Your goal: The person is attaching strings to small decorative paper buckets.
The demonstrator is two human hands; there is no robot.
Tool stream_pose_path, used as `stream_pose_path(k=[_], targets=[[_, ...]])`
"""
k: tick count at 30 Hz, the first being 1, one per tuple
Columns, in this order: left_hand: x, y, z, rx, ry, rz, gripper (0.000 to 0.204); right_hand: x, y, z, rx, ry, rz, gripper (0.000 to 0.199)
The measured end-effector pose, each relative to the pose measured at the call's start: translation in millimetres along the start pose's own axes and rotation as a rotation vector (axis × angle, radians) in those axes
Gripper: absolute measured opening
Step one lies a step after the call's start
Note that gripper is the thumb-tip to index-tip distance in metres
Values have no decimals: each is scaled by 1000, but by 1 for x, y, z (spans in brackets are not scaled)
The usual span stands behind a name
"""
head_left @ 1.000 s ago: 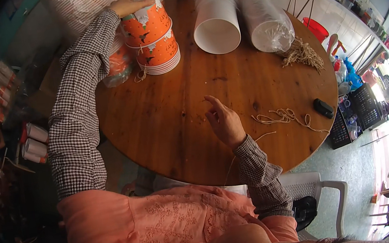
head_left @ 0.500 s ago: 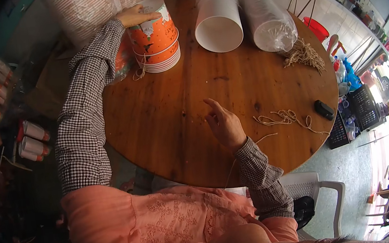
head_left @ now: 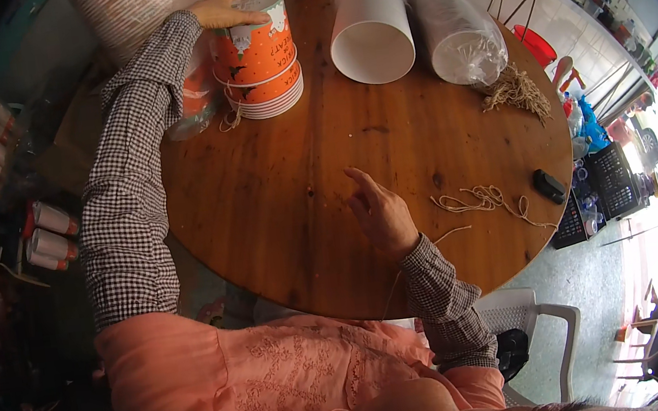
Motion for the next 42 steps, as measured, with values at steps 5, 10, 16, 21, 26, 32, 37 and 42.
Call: stream_pose_path(k=[5,10,16,21,26,32,37,42], targets=[[1,2,27,63,-51,-14,120,1,1,-3,-18,8,-3,46],[1,-12,40,13,-32,-35,122,2,1,0,-8,5,-20,46],[4,-12,46,19,-48,-57,124,2,-1,-3,-7,0,9,48],[6,-19,50,30,-5,-78,123,0,-1,-2,-7,1,-5,48],[0,-20,62,-20,244,-32,114,2,-1,-11,-58,74,5,44],[-72,43,92,-132,1109,400,60,-11,40,-98,336,529,210,28],[-118,101,211,-464,768,473,33,-47,76,-137,-151,213,255,17],[-160,191,273,-758,362,555,17,-74,66,-130,-333,145,195,24]])
Point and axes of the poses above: each hand's wrist, its own x-axis towards the middle knuckle, its own z-axis out of the palm, y = z × x, the point moved 3 cm from there along x, towards the middle knuckle, and after that the axes turned 7 degrees about -z, right-handed, at the moved point
